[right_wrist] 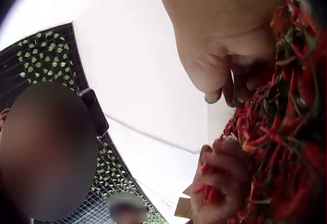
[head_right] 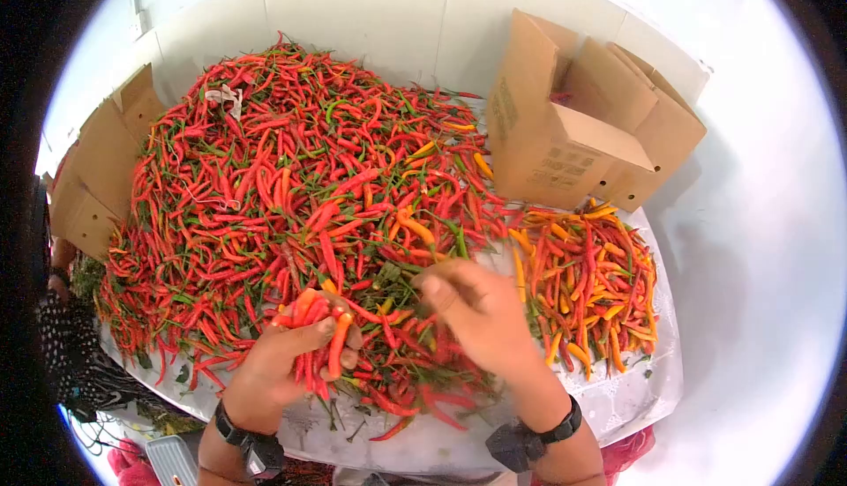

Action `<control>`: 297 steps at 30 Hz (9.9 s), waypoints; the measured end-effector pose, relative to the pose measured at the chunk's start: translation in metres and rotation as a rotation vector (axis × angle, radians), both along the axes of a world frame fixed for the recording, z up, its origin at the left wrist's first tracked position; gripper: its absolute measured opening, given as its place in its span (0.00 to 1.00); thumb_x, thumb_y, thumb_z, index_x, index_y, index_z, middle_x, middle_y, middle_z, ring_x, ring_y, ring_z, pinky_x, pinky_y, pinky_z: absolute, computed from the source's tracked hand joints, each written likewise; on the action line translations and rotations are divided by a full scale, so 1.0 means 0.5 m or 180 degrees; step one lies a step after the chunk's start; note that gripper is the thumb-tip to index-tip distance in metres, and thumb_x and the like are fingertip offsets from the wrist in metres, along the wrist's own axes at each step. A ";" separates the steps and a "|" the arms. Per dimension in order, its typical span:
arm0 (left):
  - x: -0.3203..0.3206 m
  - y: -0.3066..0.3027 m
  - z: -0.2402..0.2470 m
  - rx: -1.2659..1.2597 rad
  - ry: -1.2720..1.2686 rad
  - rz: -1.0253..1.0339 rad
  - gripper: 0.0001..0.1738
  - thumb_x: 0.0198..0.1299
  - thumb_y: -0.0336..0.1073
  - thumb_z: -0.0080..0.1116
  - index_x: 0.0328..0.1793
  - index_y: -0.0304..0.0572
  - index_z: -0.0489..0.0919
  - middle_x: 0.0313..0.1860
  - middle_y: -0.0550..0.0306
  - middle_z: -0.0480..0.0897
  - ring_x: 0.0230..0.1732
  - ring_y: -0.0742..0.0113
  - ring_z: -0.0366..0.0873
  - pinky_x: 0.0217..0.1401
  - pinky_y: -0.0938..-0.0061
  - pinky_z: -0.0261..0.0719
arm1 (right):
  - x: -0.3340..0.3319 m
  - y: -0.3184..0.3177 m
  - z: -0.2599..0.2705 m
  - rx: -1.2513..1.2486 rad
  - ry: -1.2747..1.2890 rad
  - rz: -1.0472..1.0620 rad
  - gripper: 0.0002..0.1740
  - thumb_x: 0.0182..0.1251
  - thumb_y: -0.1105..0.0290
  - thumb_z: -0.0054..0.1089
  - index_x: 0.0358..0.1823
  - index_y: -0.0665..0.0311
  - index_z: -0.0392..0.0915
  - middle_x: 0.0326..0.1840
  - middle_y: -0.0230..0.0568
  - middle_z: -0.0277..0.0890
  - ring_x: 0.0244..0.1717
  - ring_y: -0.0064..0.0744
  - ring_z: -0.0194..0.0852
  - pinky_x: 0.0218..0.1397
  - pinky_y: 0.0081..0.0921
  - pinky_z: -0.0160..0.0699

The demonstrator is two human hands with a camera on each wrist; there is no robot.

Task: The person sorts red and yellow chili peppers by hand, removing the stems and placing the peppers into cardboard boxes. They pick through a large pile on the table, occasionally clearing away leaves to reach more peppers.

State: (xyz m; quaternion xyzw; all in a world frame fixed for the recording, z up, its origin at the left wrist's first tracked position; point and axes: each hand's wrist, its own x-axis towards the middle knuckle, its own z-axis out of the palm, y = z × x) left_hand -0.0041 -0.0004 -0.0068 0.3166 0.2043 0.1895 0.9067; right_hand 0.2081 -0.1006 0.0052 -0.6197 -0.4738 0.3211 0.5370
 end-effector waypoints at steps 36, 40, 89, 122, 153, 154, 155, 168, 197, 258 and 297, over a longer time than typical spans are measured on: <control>0.368 -0.195 0.046 -0.1537 -0.0634 -0.0721 0.25 0.71 0.50 0.37 0.67 0.46 0.66 0.62 0.50 0.72 0.64 0.54 0.69 0.66 0.48 0.64 | 0.187 -0.212 0.026 0.0229 -0.1078 -0.1413 0.09 0.58 0.71 0.63 0.38 0.65 0.75 0.38 0.42 0.76 0.40 0.38 0.76 0.45 0.31 0.75; 0.412 -0.212 0.068 -0.1457 -0.0590 -0.0682 0.26 0.70 0.50 0.39 0.68 0.48 0.64 0.67 0.51 0.68 0.67 0.54 0.66 0.67 0.46 0.62 | 0.227 -0.227 0.028 0.0670 -0.0207 -0.1898 0.08 0.64 0.75 0.58 0.43 0.68 0.72 0.37 0.36 0.74 0.37 0.23 0.75 0.40 0.22 0.76; 0.563 -0.241 0.024 -0.1402 -0.1135 -0.0396 0.31 0.70 0.56 0.35 0.72 0.47 0.62 0.63 0.54 0.72 0.62 0.57 0.71 0.63 0.54 0.70 | 0.369 -0.243 0.062 0.0251 -0.2056 -0.1351 0.17 0.53 0.60 0.69 0.37 0.66 0.80 0.44 0.47 0.74 0.47 0.45 0.73 0.52 0.35 0.71; 0.544 -0.247 0.048 -0.1614 -0.1457 -0.0679 0.32 0.70 0.58 0.31 0.74 0.48 0.57 0.73 0.53 0.61 0.73 0.55 0.57 0.70 0.42 0.56 | 0.363 -0.274 0.062 0.0708 -0.0070 -0.1778 0.11 0.64 0.69 0.59 0.44 0.68 0.74 0.42 0.42 0.76 0.40 0.29 0.76 0.44 0.25 0.75; 0.564 -0.222 0.023 -0.1721 -0.1611 -0.0109 0.31 0.71 0.57 0.30 0.73 0.48 0.60 0.69 0.48 0.66 0.71 0.48 0.59 0.71 0.46 0.58 | 0.305 -0.242 0.085 -0.0480 -0.1329 -0.0894 0.17 0.57 0.63 0.66 0.41 0.67 0.75 0.31 0.47 0.75 0.33 0.40 0.77 0.38 0.32 0.73; 0.563 -0.222 0.022 -0.1739 -0.1621 -0.0134 0.31 0.71 0.57 0.31 0.73 0.48 0.60 0.69 0.49 0.66 0.71 0.48 0.59 0.71 0.46 0.57 | 0.305 -0.240 0.076 -0.0551 -0.1530 -0.0900 0.18 0.57 0.63 0.67 0.41 0.68 0.75 0.30 0.49 0.75 0.33 0.43 0.77 0.38 0.32 0.74; 0.562 -0.221 0.022 -0.1757 -0.1631 -0.0161 0.31 0.71 0.56 0.31 0.73 0.48 0.60 0.69 0.49 0.65 0.71 0.48 0.59 0.71 0.47 0.57 | 0.305 -0.238 0.072 -0.0622 -0.1731 -0.0906 0.18 0.56 0.63 0.67 0.41 0.68 0.74 0.30 0.50 0.75 0.34 0.46 0.78 0.38 0.33 0.74; 0.551 -0.216 0.042 -0.1846 -0.1540 -0.0345 0.30 0.70 0.57 0.31 0.73 0.55 0.60 0.69 0.54 0.66 0.70 0.51 0.62 0.71 0.43 0.54 | 0.308 -0.234 0.084 -0.0242 -0.1429 -0.1737 0.17 0.58 0.62 0.64 0.42 0.65 0.76 0.31 0.53 0.77 0.36 0.54 0.78 0.37 0.38 0.76; 0.512 -0.192 0.047 -0.1903 -0.1309 -0.0408 0.22 0.69 0.48 0.43 0.66 0.54 0.68 0.62 0.52 0.73 0.63 0.52 0.69 0.64 0.44 0.64 | 0.345 -0.280 0.057 0.0461 0.3049 -0.1171 0.11 0.66 0.65 0.49 0.45 0.62 0.73 0.33 0.36 0.76 0.25 0.24 0.72 0.18 0.16 0.60; 0.011 0.011 0.067 0.3752 0.2295 0.0987 0.13 0.50 0.28 0.68 0.43 0.37 0.80 0.33 0.61 0.78 0.33 0.76 0.75 0.32 0.81 0.70 | 0.225 -0.108 0.055 0.0063 -0.2743 -0.1429 0.11 0.51 0.76 0.63 0.39 0.63 0.79 0.43 0.44 0.76 0.49 0.46 0.72 0.53 0.37 0.71; 0.082 -0.030 0.022 0.4183 0.0789 0.0387 0.13 0.56 0.37 0.63 0.43 0.40 0.77 0.30 0.52 0.77 0.28 0.54 0.74 0.30 0.66 0.70 | -0.009 -0.013 0.032 0.0157 -0.0272 0.0479 0.06 0.63 0.72 0.62 0.36 0.68 0.77 0.33 0.31 0.75 0.33 0.19 0.71 0.36 0.20 0.72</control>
